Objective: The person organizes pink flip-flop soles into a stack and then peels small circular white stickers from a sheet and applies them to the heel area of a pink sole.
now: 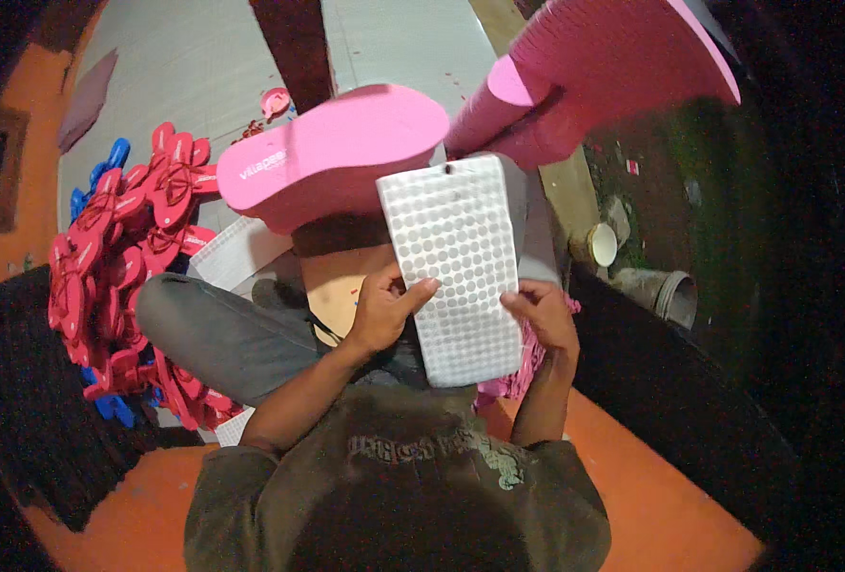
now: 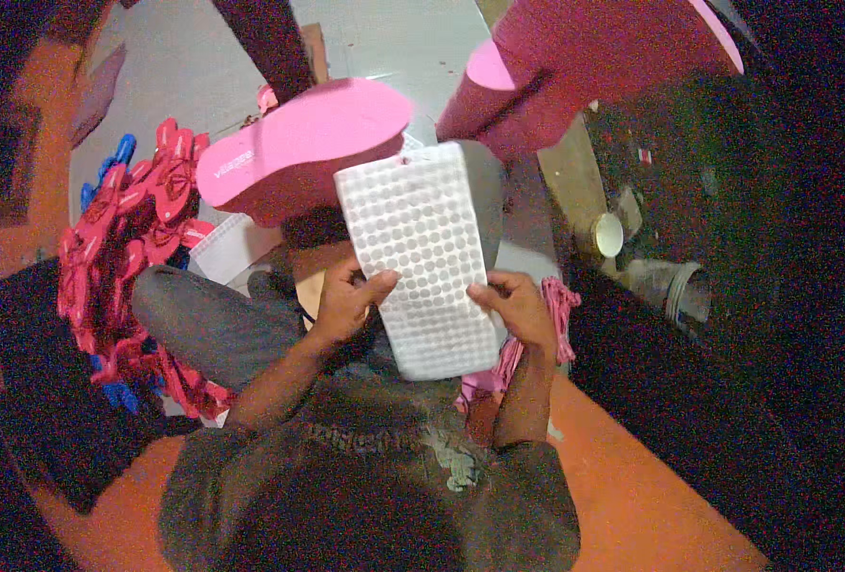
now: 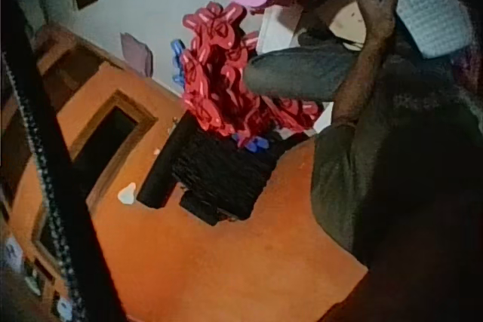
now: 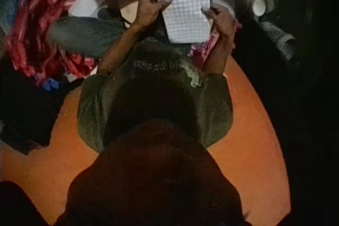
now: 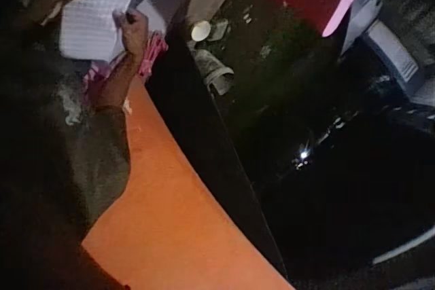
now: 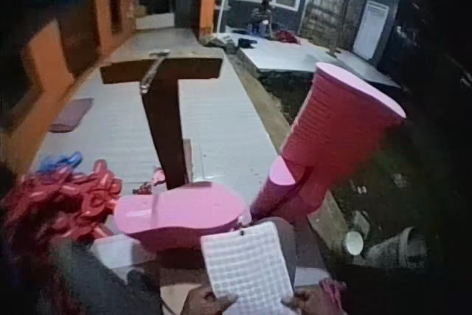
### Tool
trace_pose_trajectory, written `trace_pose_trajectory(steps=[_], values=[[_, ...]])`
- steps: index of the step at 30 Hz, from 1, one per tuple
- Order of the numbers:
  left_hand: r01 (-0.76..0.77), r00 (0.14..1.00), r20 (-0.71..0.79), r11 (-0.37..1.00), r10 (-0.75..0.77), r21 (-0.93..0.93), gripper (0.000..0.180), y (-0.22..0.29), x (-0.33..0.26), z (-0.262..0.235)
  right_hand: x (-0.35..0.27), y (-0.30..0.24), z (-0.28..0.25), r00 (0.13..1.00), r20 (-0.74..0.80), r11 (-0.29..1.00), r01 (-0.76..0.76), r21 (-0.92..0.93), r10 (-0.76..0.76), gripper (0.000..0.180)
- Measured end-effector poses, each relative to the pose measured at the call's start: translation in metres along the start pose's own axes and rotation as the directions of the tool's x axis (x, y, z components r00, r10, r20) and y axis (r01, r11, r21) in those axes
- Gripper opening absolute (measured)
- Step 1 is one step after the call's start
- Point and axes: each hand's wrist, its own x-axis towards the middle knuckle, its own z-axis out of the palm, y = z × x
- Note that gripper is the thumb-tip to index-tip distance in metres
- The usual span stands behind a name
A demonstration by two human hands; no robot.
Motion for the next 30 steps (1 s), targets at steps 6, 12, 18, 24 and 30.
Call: trace_pose_trajectory(steps=[6,12,18,24,30], values=[[0.059,0.993,0.087,0.979,-0.077,0.194,0.032,-0.024,-0.007,-0.010,0.011,0.007,0.013,0.986,-0.166,0.987,-0.030,-0.155,0.004,0.021],[0.159,0.981,0.092,0.976,-0.174,0.149,0.036,-0.036,-0.002,-0.006,0.016,0.009,0.001,0.986,-0.156,0.998,0.047,-0.042,-0.053,0.018],[0.156,0.984,0.069,0.982,-0.164,0.105,0.048,-0.036,0.000,-0.003,0.007,0.019,-0.015,0.996,-0.084,0.999,0.026,-0.044,-0.029,0.019],[0.070,0.994,-0.068,0.989,-0.080,-0.130,0.049,-0.038,0.006,0.003,0.013,0.011,-0.016,0.980,-0.154,0.991,0.114,-0.073,-0.124,0.018],[0.106,0.994,-0.014,0.968,-0.112,-0.226,0.048,-0.024,0.013,-0.002,0.011,0.013,-0.015,0.999,-0.050,0.994,0.018,0.106,-0.013,0.019]])
